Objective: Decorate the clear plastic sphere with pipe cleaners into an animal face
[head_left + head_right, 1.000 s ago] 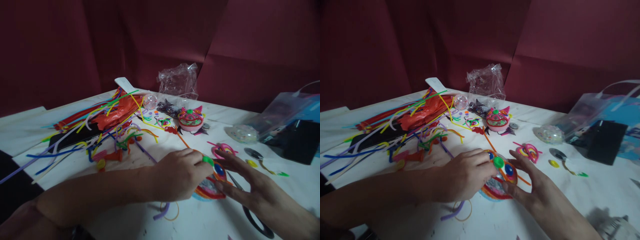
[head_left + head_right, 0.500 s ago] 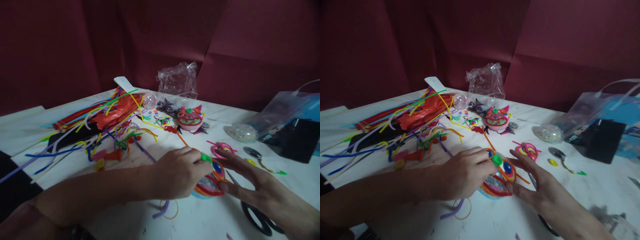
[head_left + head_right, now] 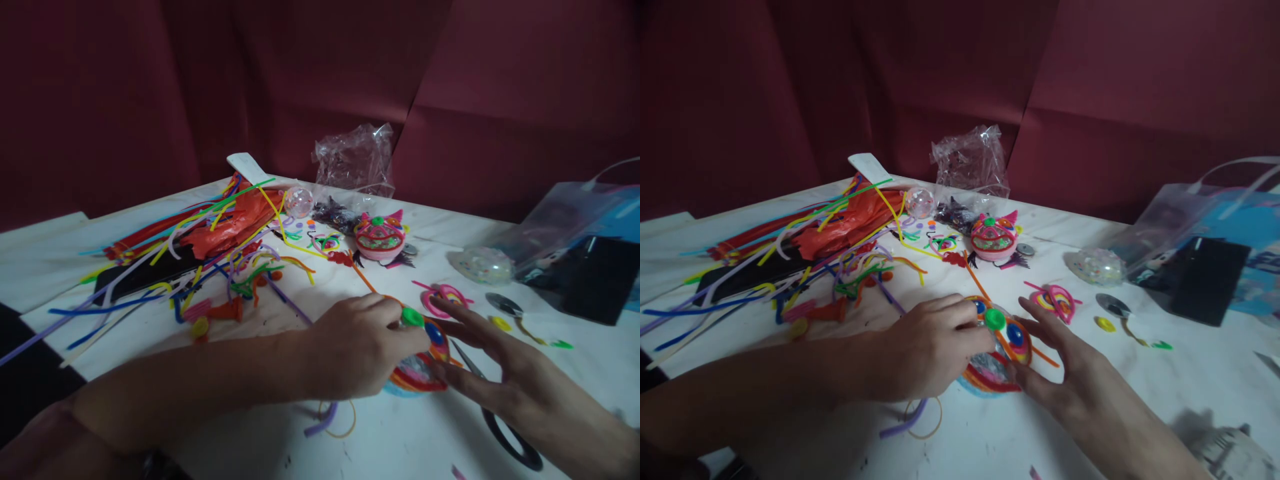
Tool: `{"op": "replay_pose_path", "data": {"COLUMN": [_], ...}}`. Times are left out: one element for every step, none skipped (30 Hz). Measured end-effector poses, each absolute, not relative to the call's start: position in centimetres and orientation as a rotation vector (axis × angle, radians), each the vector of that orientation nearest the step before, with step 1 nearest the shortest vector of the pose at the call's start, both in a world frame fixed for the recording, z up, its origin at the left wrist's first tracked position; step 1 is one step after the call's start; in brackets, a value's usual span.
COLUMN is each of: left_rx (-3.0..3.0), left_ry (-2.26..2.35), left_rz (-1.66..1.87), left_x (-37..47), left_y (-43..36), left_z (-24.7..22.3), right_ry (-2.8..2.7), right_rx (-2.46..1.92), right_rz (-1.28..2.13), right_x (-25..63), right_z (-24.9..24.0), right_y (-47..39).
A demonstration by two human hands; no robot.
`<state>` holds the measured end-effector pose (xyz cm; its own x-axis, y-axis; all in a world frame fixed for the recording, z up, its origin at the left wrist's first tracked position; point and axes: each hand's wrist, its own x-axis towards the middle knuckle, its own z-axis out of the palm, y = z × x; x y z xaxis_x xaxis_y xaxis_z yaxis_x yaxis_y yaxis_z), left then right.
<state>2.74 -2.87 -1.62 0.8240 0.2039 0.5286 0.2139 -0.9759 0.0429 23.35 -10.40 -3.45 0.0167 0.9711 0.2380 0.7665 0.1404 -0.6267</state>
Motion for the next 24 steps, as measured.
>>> {"op": "replay_pose_path", "data": {"left_rx": [-2.981,-2.980,-2.984,-2.990,-2.994,-2.990,-2.983,-2.973,-2.965,-2.972,-2.979,-2.981,-2.972,-2.964,-2.955,-2.947,-2.949,-2.954,-2.961,-2.967,-2.976,-2.989,-2.998,-3.006], "left_ry": [-0.338,-0.336,-0.333,-0.334,-0.333,-0.331,-0.329,-0.326,-0.321,-0.320,-0.316,-0.308,-0.305,-0.296,-0.291,-0.287,-0.282,-0.282,-0.281,-0.282,-0.280,-0.283,-0.287,-0.298], "left_rz": [-0.880,-0.893,-0.895,-0.890,-0.882,-0.882,-0.889,-0.898,-0.907,-0.898,-0.888,-0.884,-0.897,-0.908,-0.923,-0.936,-0.939,-0.935,-0.930,-0.929,-0.922,-0.909,-0.902,-0.895], "left_x": [2.74,2.74,2.74,2.74,2.75,2.77,2.78,2.80,2.82,2.84,2.85,2.86,2.88,2.89,2.90,2.92,2.93,2.95,2.96,2.98,2.99,3.00,3.02,3.05], "left_y": [-2.88,-2.88,-2.88,-2.88,-2.87,-2.87,-2.87,-2.87,-2.87,-2.86,-2.85,-2.83,-2.82,-2.80,-2.78,-2.78,-2.78,-2.80,-2.82,-2.86,-2.89,-2.93,-2.97,-3.01], "left_z": [-1.63,-1.65,-1.67,-1.68,-1.70,-1.71,-1.72,-1.73,-1.74,-1.76,-1.78,-1.81,-1.84,-1.89,-1.94,-1.98,-2.01,-2.03,-2.03,-2.02,-1.98,-1.92,-1.86,-1.78], "right_ry": [-1.788,-1.784,-1.780,-1.778,-1.780,-1.781,-1.778,-1.771,-1.765,-1.760,-1.755,-1.750,-1.751,-1.754,-1.761,-1.765,-1.770,-1.777,-1.783,-1.787,-1.788,-1.785,-1.781,-1.773], "right_rx": [-1.664,-1.668,-1.679,-1.685,-1.687,-1.687,-1.689,-1.695,-1.702,-1.715,-1.731,-1.729,-1.715,-1.691,-1.662,-1.639,-1.618,-1.615,-1.622,-1.631,-1.644,-1.661,-1.680,-1.693], "right_rz": [0.424,0.430,0.437,0.444,0.450,0.459,0.467,0.477,0.489,0.502,0.509,0.500,0.481,0.451,0.421,0.407,0.402,0.410,0.421,0.424,0.429,0.427,0.425,0.430], "right_x": [23.34,23.32,23.29,23.26,23.23,23.21,23.20,23.19,23.18,23.18,23.17,23.17,23.16,23.15,23.15,23.15,23.16,23.18,23.19,23.20,23.19,23.16,23.09,23.00], "right_z": [-3.44,-3.41,-3.37,-3.31,-3.25,-3.19,-3.14,-3.11,-3.09,-3.09,-3.10,-3.13,-3.17,-3.21,-3.25,-3.28,-3.31,-3.33,-3.33,-3.32,-3.28,-3.22,-3.12,-3.00], "right_y": [-10.38,-10.40,-10.43,-10.49,-10.56,-10.65,-10.73,-10.81,-10.86,-10.89,-10.89,-10.85,-10.77,-10.67,-10.56,-10.46,-10.37,-10.30,-10.27,-10.27,-10.30,-10.34,-10.40,-10.47]}}
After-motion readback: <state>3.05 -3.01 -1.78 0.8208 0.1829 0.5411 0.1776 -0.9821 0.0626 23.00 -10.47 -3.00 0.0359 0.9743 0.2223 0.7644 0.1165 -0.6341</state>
